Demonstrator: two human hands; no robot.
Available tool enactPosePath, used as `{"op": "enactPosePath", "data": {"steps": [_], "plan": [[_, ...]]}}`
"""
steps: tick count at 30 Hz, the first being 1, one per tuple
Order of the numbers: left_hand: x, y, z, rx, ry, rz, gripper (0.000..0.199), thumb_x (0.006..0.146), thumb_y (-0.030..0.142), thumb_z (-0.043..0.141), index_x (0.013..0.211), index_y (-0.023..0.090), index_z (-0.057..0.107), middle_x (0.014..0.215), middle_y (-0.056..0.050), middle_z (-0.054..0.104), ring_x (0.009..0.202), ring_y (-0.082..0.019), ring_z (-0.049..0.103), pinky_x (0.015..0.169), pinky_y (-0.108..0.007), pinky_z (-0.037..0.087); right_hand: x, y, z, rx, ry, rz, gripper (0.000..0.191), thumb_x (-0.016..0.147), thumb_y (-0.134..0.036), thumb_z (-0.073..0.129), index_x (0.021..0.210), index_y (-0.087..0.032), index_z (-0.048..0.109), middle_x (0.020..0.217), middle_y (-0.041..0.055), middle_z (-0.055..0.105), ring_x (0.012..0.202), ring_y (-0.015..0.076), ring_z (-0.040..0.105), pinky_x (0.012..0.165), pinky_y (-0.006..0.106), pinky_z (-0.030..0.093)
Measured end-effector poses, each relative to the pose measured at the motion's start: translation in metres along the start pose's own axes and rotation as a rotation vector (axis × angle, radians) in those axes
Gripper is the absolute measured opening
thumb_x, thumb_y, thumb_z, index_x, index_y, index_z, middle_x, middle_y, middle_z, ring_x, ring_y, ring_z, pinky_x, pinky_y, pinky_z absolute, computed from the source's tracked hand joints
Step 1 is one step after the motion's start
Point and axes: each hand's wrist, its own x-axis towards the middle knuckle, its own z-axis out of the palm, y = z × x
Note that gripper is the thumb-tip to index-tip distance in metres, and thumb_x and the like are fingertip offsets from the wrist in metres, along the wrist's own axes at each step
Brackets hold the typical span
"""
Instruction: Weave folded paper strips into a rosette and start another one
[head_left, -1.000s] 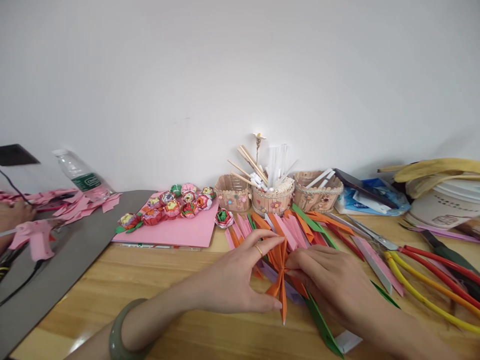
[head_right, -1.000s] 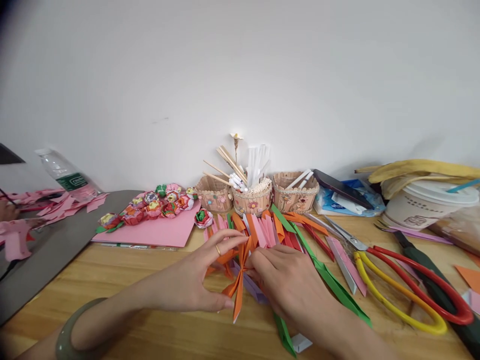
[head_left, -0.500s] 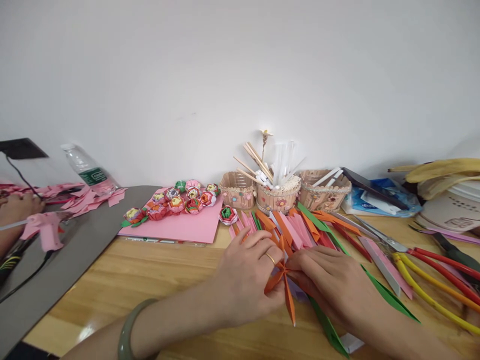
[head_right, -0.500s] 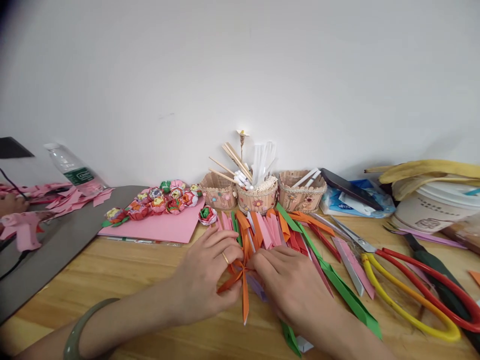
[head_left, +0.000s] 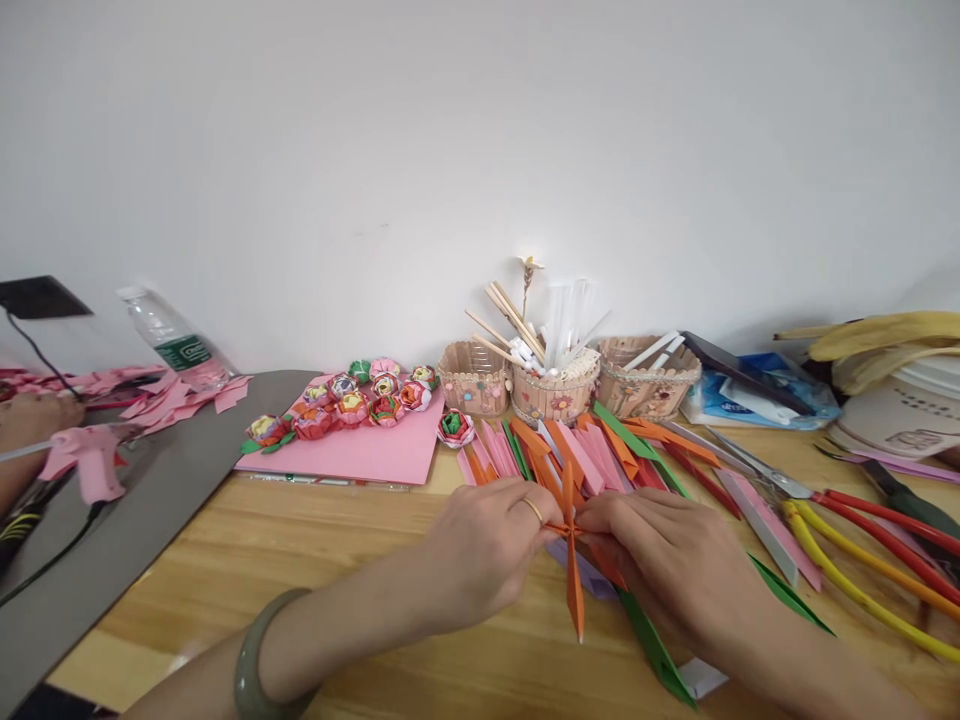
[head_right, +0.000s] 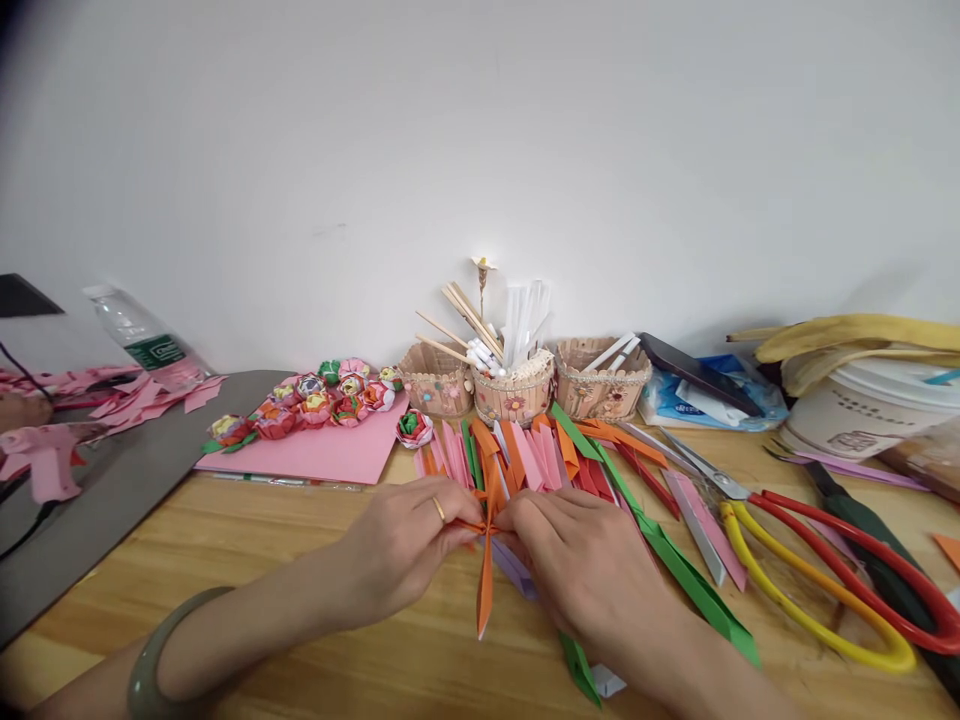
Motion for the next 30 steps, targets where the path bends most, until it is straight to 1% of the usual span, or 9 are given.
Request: {"op": "enactPosePath", "data": {"steps": [4, 10, 13, 16, 18, 20, 24, 27, 30], "plan": [[0.002, 0.007, 0.0, 0.073, -0.025, -0.047, 0.022, 0.085, 0.021, 0.038, 0.096, 0.011, 0.054, 0.088, -0.013, 0.063, 0.08, -0.023, 0.057, 0.069, -0.035, 0.046, 0.002, -0.002, 0.0, -0.026, 0.0, 0.019, 0.022, 0.09, -0.019, 0.035, 0.08, -0.018, 0.054, 0.067, 0.003, 0.061, 0.057, 0.0145, 0.055, 0.054, 0.027, 0.039], [0.004, 0.0, 0.003, 0.039, 0.117, 0.035, 0.016, 0.086, 0.02, 0.042, 0.093, 0.014, 0.055, 0.087, -0.008, 0.066, 0.079, -0.018, 0.058, 0.071, -0.03, 0.047, 0.005, -0.005, -0.002, -0.033, -0.035, 0.085, 0.018, 0.092, -0.026, 0.036, 0.085, -0.017, 0.051, 0.064, 0.0012, 0.059, 0.053, 0.0161, 0.053, 0.05, 0.027, 0.036], [0.004, -0.004, 0.004, 0.011, 0.159, 0.063, 0.015, 0.086, 0.018, 0.042, 0.089, 0.015, 0.056, 0.081, -0.006, 0.066, 0.075, -0.017, 0.058, 0.069, -0.028, 0.047, 0.005, -0.005, 0.0, -0.023, -0.091, 0.126, 0.018, 0.092, -0.028, 0.036, 0.091, -0.017, 0.051, 0.071, 0.0036, 0.061, 0.06, 0.0181, 0.056, 0.054, 0.029, 0.04], [0.004, -0.006, 0.004, -0.018, 0.129, 0.042, 0.016, 0.086, 0.017, 0.039, 0.083, 0.016, 0.055, 0.077, -0.005, 0.064, 0.07, -0.016, 0.057, 0.064, -0.026, 0.046, 0.004, -0.005, 0.001, -0.001, -0.138, 0.14, 0.017, 0.092, -0.025, 0.037, 0.092, -0.018, 0.052, 0.078, 0.0055, 0.061, 0.069, 0.0197, 0.058, 0.06, 0.032, 0.042], [0.004, -0.007, 0.006, -0.049, 0.1, 0.04, 0.019, 0.088, 0.017, 0.037, 0.083, 0.016, 0.055, 0.077, -0.004, 0.064, 0.067, -0.014, 0.057, 0.062, -0.024, 0.045, 0.003, -0.005, 0.0, 0.026, -0.149, 0.127, 0.017, 0.092, -0.022, 0.036, 0.09, -0.018, 0.053, 0.077, 0.0047, 0.06, 0.068, 0.0189, 0.057, 0.06, 0.031, 0.042], [0.004, -0.008, 0.007, -0.077, 0.11, 0.061, 0.019, 0.088, 0.018, 0.036, 0.085, 0.015, 0.055, 0.076, -0.004, 0.064, 0.066, -0.013, 0.058, 0.061, -0.023, 0.045, 0.003, -0.006, -0.003, 0.059, -0.144, 0.112, 0.019, 0.092, -0.02, 0.035, 0.087, -0.018, 0.054, 0.073, 0.0033, 0.058, 0.064, 0.0169, 0.054, 0.057, 0.029, 0.04], [0.003, -0.008, 0.009, -0.089, 0.206, 0.159, 0.025, 0.09, 0.019, 0.033, 0.082, 0.013, 0.056, 0.07, -0.005, 0.065, 0.06, -0.013, 0.058, 0.057, -0.021, 0.045, 0.004, -0.01, -0.008, 0.079, -0.059, 0.024, 0.024, 0.09, -0.015, 0.033, 0.078, -0.017, 0.053, 0.064, 0.0021, 0.053, 0.057, 0.0149, 0.046, 0.052, 0.027, 0.034], [0.002, -0.007, 0.009, -0.101, 0.255, 0.229, 0.029, 0.09, 0.017, 0.031, 0.078, 0.013, 0.057, 0.066, -0.005, 0.065, 0.058, -0.012, 0.058, 0.055, -0.02, 0.045, 0.004, -0.01, -0.009, 0.035, 0.013, -0.083, 0.025, 0.088, -0.009, 0.032, 0.078, -0.015, 0.055, 0.061, 0.0029, 0.052, 0.056, 0.0155, 0.042, 0.051, 0.027, 0.032], [0.004, -0.01, 0.008, -0.196, 0.255, 0.178, 0.023, 0.089, 0.018, 0.038, 0.082, 0.014, 0.059, 0.072, -0.004, 0.068, 0.062, -0.011, 0.061, 0.059, -0.019, 0.047, 0.005, -0.005, -0.009, 0.007, 0.023, -0.093, 0.027, 0.089, -0.011, 0.031, 0.084, -0.013, 0.057, 0.061, 0.0035, 0.053, 0.056, 0.0157, 0.044, 0.05, 0.027, 0.033]]}}
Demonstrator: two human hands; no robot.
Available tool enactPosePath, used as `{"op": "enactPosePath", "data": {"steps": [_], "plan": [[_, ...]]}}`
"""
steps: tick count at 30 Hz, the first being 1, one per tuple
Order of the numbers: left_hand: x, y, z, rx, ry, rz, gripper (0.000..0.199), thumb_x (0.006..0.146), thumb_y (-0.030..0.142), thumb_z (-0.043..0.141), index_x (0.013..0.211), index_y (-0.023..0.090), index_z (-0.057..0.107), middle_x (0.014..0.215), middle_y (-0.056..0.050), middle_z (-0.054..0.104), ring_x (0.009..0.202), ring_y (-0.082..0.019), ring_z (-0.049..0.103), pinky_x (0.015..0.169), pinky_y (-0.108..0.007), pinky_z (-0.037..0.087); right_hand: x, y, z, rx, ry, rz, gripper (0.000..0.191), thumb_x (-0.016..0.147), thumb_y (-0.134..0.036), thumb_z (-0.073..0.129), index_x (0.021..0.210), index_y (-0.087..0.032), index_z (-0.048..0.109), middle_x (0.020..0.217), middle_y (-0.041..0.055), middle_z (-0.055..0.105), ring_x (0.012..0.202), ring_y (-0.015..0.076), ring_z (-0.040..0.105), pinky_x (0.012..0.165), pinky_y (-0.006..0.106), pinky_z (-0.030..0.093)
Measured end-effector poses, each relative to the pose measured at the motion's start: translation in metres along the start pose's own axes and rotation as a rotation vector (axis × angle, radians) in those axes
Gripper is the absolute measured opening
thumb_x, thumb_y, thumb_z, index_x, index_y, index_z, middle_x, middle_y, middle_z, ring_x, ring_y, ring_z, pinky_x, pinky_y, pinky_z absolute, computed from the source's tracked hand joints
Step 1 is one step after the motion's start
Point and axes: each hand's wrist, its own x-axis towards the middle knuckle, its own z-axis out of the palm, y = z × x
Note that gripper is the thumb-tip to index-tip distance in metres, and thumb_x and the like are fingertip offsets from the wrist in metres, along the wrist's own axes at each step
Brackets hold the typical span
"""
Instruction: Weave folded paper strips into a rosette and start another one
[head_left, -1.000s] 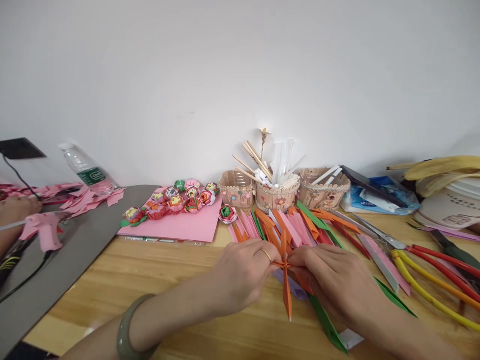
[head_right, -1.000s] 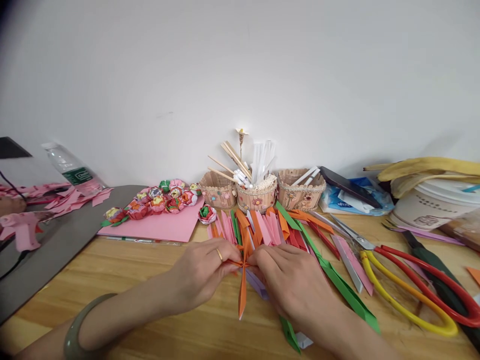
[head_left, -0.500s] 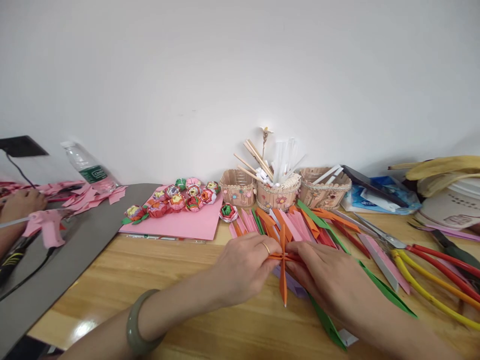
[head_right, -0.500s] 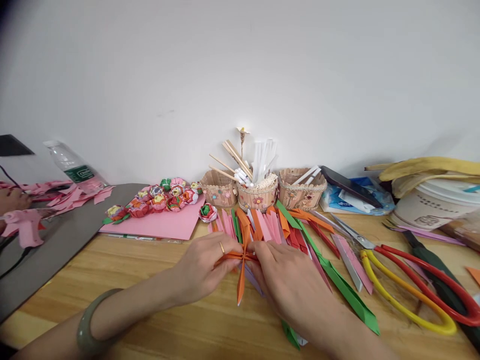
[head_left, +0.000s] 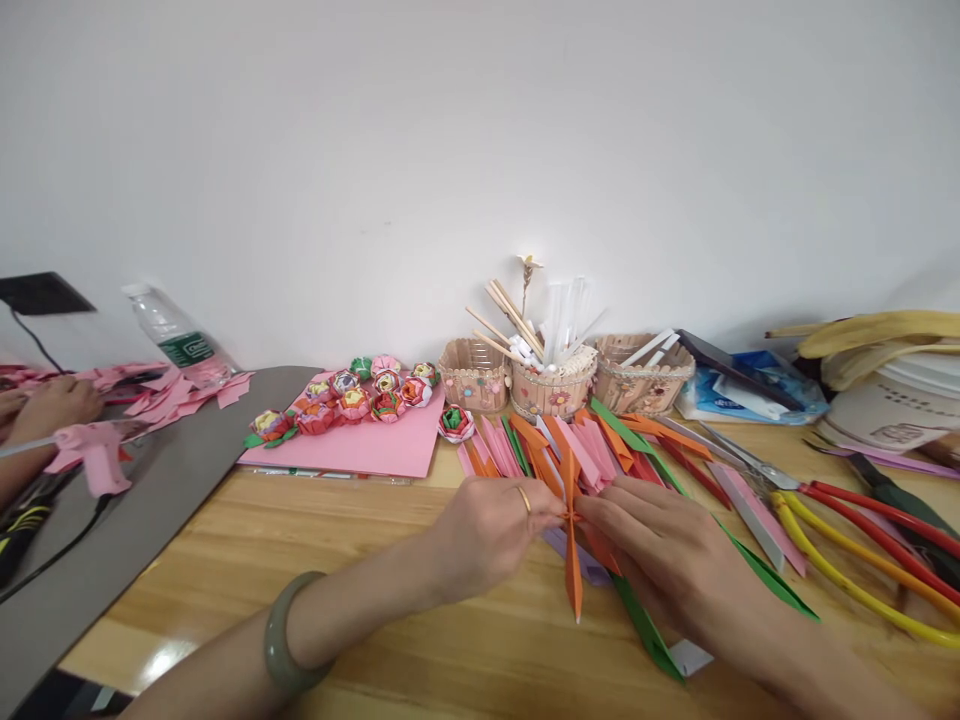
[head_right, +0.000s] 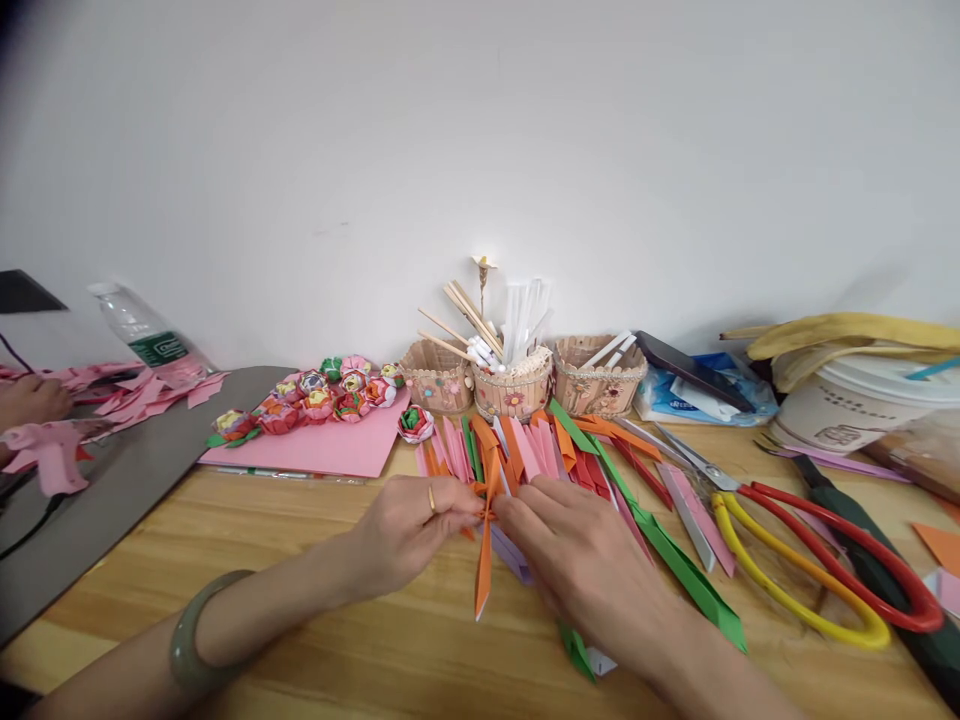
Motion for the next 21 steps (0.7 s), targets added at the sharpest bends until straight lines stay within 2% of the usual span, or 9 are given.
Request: {"op": "enactPosePath", "data": {"steps": [3, 6, 10, 12, 17, 21], "plan": [[0.004, -0.009, -0.002, -0.01, -0.009, -0.096, 0.016, 0.085, 0.021, 0.048, 0.087, 0.014, 0.062, 0.079, -0.005, 0.069, 0.071, -0.012, 0.063, 0.067, -0.021, 0.049, 0.001, 0.009, 0.001, -0.008, -0.073, 0.084, 0.027, 0.092, -0.021, 0.033, 0.089, -0.015, 0.059, 0.068, 0.0052, 0.058, 0.06, 0.0161, 0.052, 0.053, 0.026, 0.038], [0.004, -0.02, -0.005, 0.068, -0.018, -0.05, 0.019, 0.084, 0.022, 0.05, 0.093, 0.013, 0.064, 0.086, -0.008, 0.069, 0.077, -0.015, 0.063, 0.07, -0.025, 0.049, 0.002, 0.017, 0.001, -0.019, -0.108, 0.125, 0.028, 0.093, -0.029, 0.035, 0.092, -0.017, 0.06, 0.073, 0.0065, 0.061, 0.065, 0.0168, 0.058, 0.057, 0.026, 0.043], [-0.004, -0.033, -0.008, 0.078, -0.03, -0.03, 0.025, 0.084, 0.021, 0.049, 0.107, 0.017, 0.061, 0.095, -0.008, 0.069, 0.085, -0.016, 0.063, 0.074, -0.026, 0.049, 0.003, 0.02, 0.001, -0.033, -0.088, 0.119, 0.031, 0.093, -0.027, 0.033, 0.091, -0.017, 0.061, 0.074, 0.0081, 0.063, 0.066, 0.0176, 0.06, 0.057, 0.026, 0.044], [-0.009, -0.038, -0.008, 0.086, -0.003, -0.037, 0.026, 0.083, 0.024, 0.051, 0.105, 0.015, 0.062, 0.093, -0.009, 0.071, 0.082, -0.017, 0.064, 0.073, -0.028, 0.049, 0.004, 0.019, 0.001, -0.036, -0.085, 0.108, 0.033, 0.093, -0.026, 0.031, 0.091, -0.015, 0.061, 0.072, 0.0086, 0.063, 0.064, 0.0177, 0.059, 0.055, 0.027, 0.043], [-0.01, -0.039, -0.009, 0.055, 0.061, -0.081, 0.02, 0.082, 0.026, 0.053, 0.089, 0.016, 0.069, 0.076, -0.006, 0.073, 0.066, -0.015, 0.065, 0.064, -0.025, 0.05, 0.008, 0.013, -0.002, -0.035, -0.071, 0.088, 0.039, 0.093, -0.025, 0.028, 0.076, -0.015, 0.061, 0.062, 0.0069, 0.059, 0.056, 0.0166, 0.053, 0.051, 0.026, 0.038], [-0.005, -0.036, -0.01, 0.029, 0.087, -0.165, 0.018, 0.081, 0.024, 0.054, 0.086, 0.016, 0.069, 0.077, -0.005, 0.074, 0.062, -0.013, 0.065, 0.058, -0.022, 0.05, 0.01, 0.012, -0.001, -0.009, -0.036, 0.145, 0.034, 0.092, -0.027, 0.033, 0.078, -0.016, 0.062, 0.065, 0.0073, 0.062, 0.058, 0.0164, 0.055, 0.054, 0.026, 0.04]]}}
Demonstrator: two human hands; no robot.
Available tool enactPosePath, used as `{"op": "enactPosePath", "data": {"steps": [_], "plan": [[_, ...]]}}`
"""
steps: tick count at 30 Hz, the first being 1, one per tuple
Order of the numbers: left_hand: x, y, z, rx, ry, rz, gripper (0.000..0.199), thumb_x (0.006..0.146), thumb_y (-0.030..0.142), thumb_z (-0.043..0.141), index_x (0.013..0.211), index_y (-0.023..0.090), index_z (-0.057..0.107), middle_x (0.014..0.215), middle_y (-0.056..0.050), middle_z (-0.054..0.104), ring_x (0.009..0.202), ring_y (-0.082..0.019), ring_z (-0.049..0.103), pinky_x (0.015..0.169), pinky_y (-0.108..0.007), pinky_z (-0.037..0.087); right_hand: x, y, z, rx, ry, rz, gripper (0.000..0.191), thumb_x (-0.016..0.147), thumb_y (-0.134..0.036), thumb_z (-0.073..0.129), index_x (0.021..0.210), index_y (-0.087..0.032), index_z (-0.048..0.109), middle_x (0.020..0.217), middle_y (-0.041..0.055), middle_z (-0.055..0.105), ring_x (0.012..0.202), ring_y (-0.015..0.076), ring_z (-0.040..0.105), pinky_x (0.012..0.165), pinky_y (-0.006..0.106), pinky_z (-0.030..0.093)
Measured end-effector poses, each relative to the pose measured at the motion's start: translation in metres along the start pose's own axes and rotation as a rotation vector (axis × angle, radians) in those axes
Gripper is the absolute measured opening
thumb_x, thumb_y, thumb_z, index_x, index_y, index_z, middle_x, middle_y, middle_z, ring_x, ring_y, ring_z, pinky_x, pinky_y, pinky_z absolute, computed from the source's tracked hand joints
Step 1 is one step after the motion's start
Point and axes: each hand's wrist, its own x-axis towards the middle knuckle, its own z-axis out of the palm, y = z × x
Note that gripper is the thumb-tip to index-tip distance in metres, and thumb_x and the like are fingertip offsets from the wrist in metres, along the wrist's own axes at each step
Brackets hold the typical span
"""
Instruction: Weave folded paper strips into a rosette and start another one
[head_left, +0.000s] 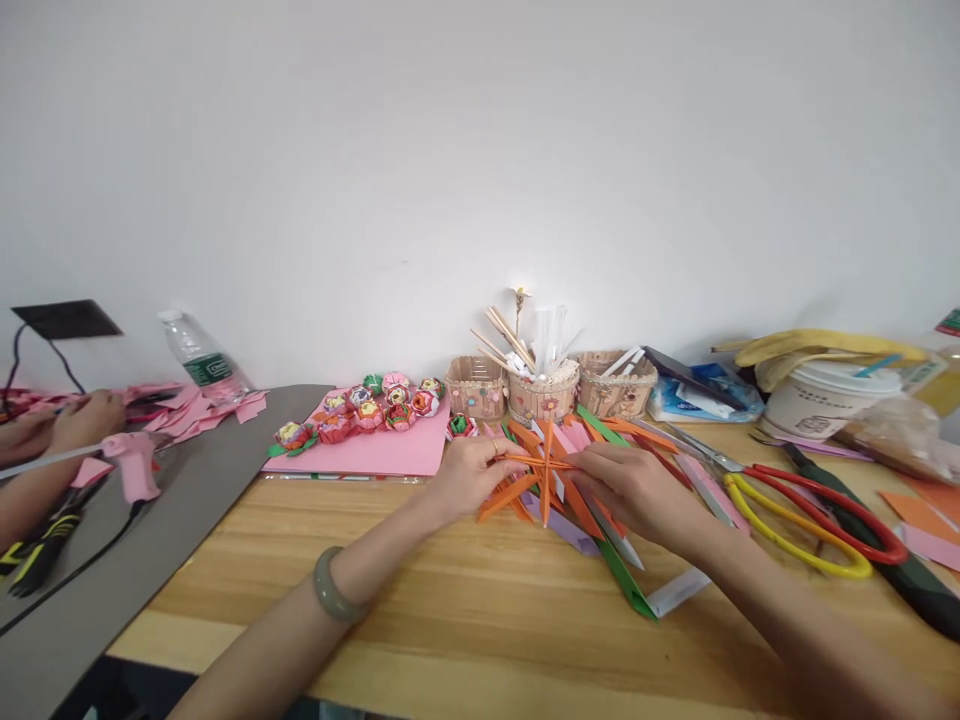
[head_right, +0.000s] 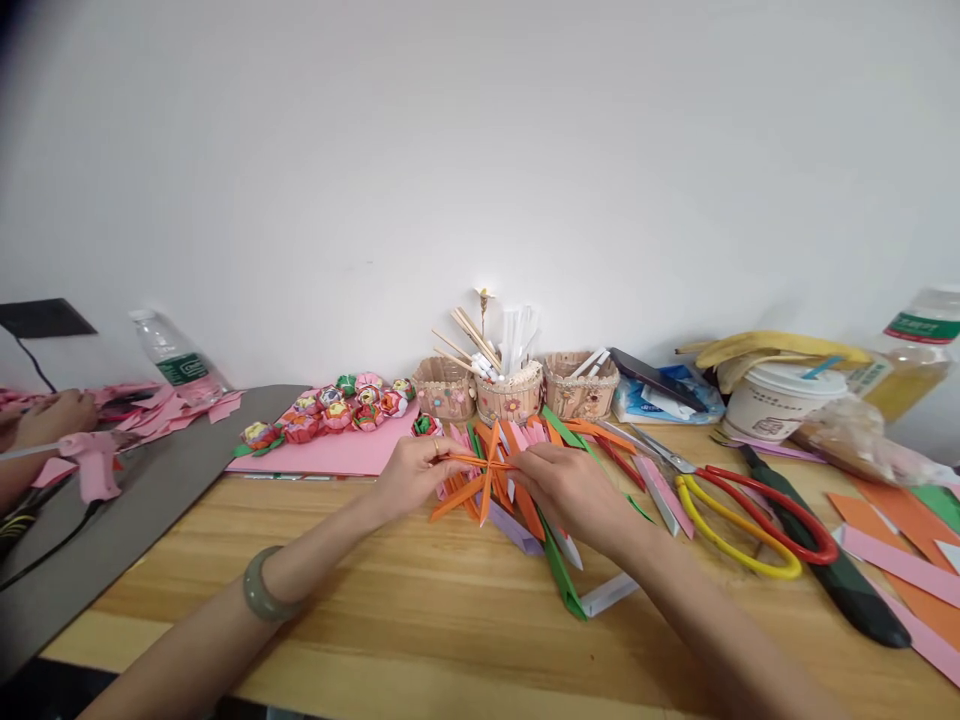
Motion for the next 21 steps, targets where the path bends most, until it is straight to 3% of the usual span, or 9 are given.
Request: {"op": "enactPosePath", "data": {"steps": [6, 13, 15, 18, 21], "plan": [[-0.002, -0.001, -0.002, -0.003, -0.047, -0.004, 0.031, 0.078, 0.025, 0.058, 0.109, 0.018, 0.06, 0.092, -0.004, 0.071, 0.069, -0.013, 0.065, 0.064, -0.024, 0.052, 0.0, 0.002, 0.001, 0.103, 0.021, 0.122, 0.023, 0.088, -0.022, 0.043, 0.098, -0.018, 0.063, 0.082, 0.0055, 0.07, 0.067, 0.0154, 0.062, 0.061, 0.026, 0.047], [-0.002, 0.006, -0.005, 0.086, -0.066, 0.121, 0.043, 0.071, 0.021, 0.064, 0.113, 0.022, 0.057, 0.121, -0.012, 0.053, 0.103, -0.022, 0.055, 0.085, -0.038, 0.046, 0.003, -0.005, -0.001, 0.185, -0.016, 0.179, 0.023, 0.088, -0.026, 0.045, 0.092, -0.016, 0.066, 0.076, 0.0027, 0.07, 0.063, 0.014, 0.061, 0.057, 0.023, 0.046], [-0.002, 0.006, -0.004, 0.09, -0.081, 0.147, 0.039, 0.072, 0.023, 0.063, 0.11, 0.02, 0.059, 0.12, -0.012, 0.055, 0.106, -0.022, 0.053, 0.089, -0.04, 0.044, 0.003, -0.007, 0.0, 0.192, -0.018, 0.182, 0.024, 0.088, -0.026, 0.044, 0.091, -0.016, 0.066, 0.077, 0.0031, 0.07, 0.064, 0.0141, 0.061, 0.058, 0.023, 0.046], [-0.004, 0.007, -0.005, 0.074, -0.115, 0.144, 0.037, 0.071, 0.03, 0.065, 0.106, 0.018, 0.06, 0.101, -0.01, 0.066, 0.098, -0.023, 0.057, 0.087, -0.04, 0.045, 0.001, -0.006, 0.003, 0.199, -0.019, 0.188, 0.025, 0.089, -0.026, 0.043, 0.09, -0.017, 0.066, 0.079, 0.004, 0.069, 0.066, 0.0148, 0.061, 0.06, 0.024, 0.045], [-0.005, 0.011, -0.007, 0.035, -0.147, 0.112, 0.049, 0.064, 0.039, 0.07, 0.106, 0.017, 0.06, 0.105, -0.011, 0.066, 0.099, -0.024, 0.057, 0.089, -0.038, 0.044, 0.0, -0.003, 0.007, 0.205, -0.021, 0.191, 0.025, 0.089, -0.027, 0.043, 0.091, -0.017, 0.066, 0.081, 0.0048, 0.07, 0.069, 0.016, 0.062, 0.064, 0.026, 0.046]]}}
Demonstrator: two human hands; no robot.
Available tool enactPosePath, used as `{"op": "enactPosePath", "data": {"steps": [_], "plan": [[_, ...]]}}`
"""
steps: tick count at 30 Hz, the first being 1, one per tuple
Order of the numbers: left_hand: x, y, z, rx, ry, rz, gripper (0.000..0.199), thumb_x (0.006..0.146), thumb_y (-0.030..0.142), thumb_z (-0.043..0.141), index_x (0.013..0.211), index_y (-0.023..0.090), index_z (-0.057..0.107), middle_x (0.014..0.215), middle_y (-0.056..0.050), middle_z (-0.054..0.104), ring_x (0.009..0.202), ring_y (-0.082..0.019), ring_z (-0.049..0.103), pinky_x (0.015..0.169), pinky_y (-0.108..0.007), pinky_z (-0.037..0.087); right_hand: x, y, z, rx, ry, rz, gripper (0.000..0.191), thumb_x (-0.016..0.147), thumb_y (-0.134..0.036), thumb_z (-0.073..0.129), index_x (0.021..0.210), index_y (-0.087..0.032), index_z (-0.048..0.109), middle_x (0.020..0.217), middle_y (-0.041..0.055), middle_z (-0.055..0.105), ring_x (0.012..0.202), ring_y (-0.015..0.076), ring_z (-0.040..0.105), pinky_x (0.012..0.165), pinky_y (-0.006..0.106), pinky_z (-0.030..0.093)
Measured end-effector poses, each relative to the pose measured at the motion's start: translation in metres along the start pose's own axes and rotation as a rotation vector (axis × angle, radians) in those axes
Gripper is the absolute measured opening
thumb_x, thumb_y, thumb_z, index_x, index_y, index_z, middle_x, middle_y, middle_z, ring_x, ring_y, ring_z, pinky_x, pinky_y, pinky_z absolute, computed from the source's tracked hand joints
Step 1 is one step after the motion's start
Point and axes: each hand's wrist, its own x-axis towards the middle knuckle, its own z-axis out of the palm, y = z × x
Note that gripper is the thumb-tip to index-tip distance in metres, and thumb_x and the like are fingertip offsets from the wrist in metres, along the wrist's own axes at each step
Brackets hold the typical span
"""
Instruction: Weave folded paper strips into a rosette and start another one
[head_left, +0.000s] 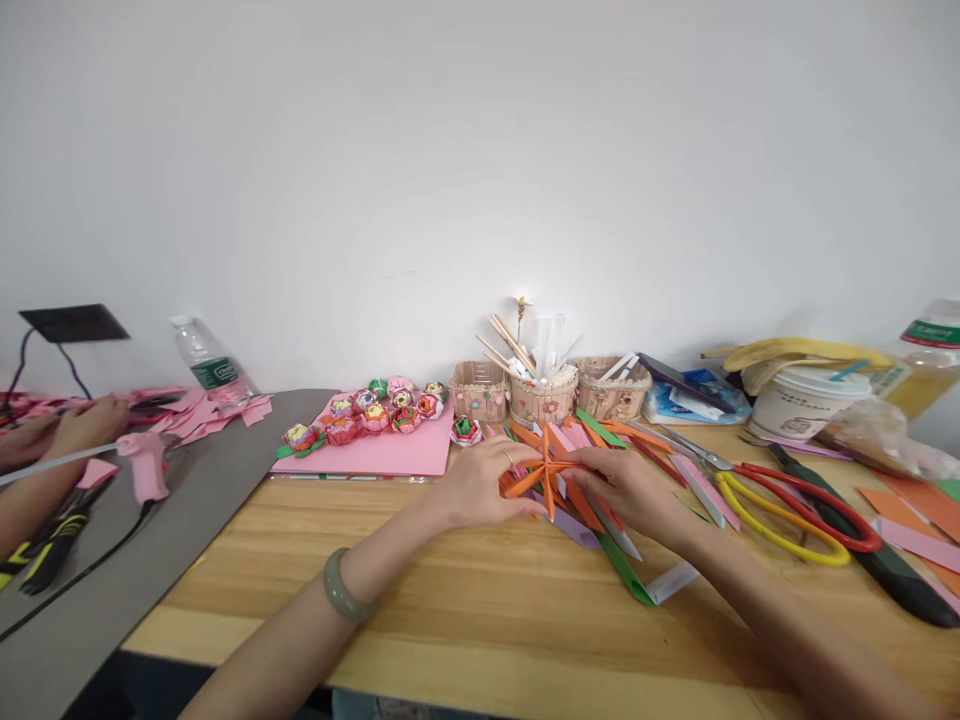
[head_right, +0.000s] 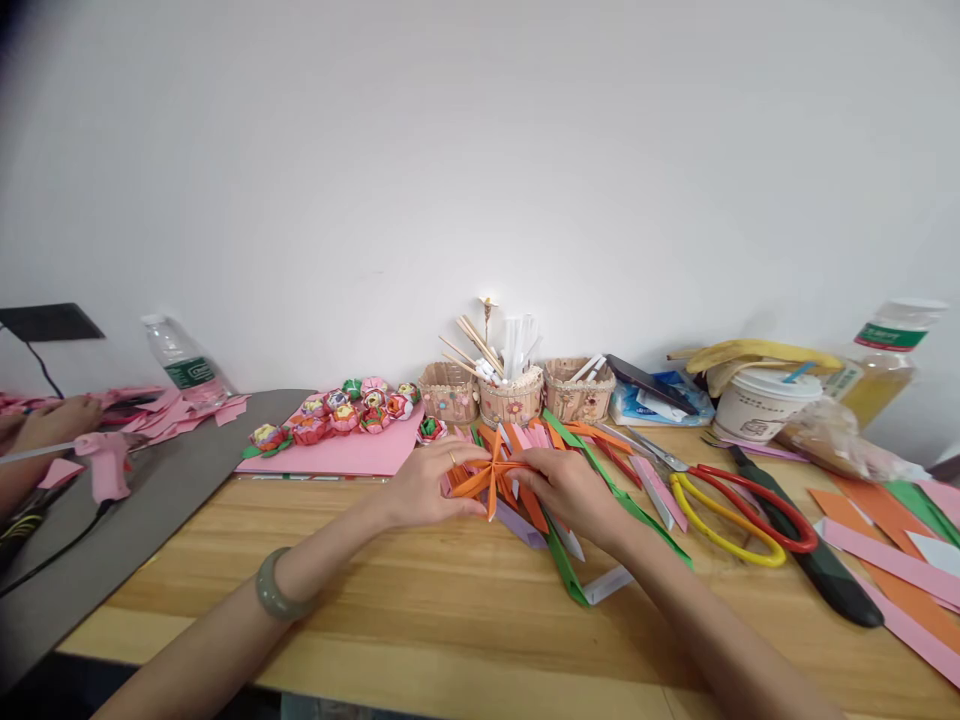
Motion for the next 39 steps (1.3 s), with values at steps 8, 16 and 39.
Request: {"op": "enactPosePath", "data": {"steps": [8, 16, 39], "plan": [[0.0, 0.001, -0.003, -0.153, -0.084, -0.112, 0.023, 0.084, 0.021, 0.046, 0.099, 0.015, 0.062, 0.091, -0.006, 0.071, 0.079, -0.014, 0.065, 0.07, -0.024, 0.049, -0.001, 0.0, 0.002, 0.012, -0.023, -0.056, 0.026, 0.091, -0.027, 0.04, 0.088, -0.017, 0.064, 0.074, 0.0027, 0.068, 0.065, 0.0145, 0.061, 0.059, 0.024, 0.046], [0.001, 0.002, 0.009, -0.196, 0.052, -0.206, 0.01, 0.071, 0.013, 0.058, 0.078, 0.014, 0.065, 0.072, -0.002, 0.07, 0.063, -0.012, 0.063, 0.057, -0.021, 0.049, 0.001, -0.005, 0.01, -0.066, 0.083, -0.17, 0.025, 0.088, -0.023, 0.042, 0.105, -0.021, 0.059, 0.11, 0.0098, 0.058, 0.1, 0.0201, 0.055, 0.079, 0.034, 0.047], [-0.001, 0.015, 0.005, -0.15, 0.235, -0.167, 0.012, 0.076, 0.013, 0.057, 0.08, 0.016, 0.068, 0.082, -0.005, 0.073, 0.074, -0.016, 0.066, 0.07, -0.026, 0.051, -0.001, -0.033, 0.015, -0.128, 0.01, -0.028, 0.023, 0.091, -0.021, 0.031, 0.087, -0.017, 0.053, 0.071, 0.0044, 0.062, 0.058, 0.015, 0.056, 0.052, 0.024, 0.043]]}}
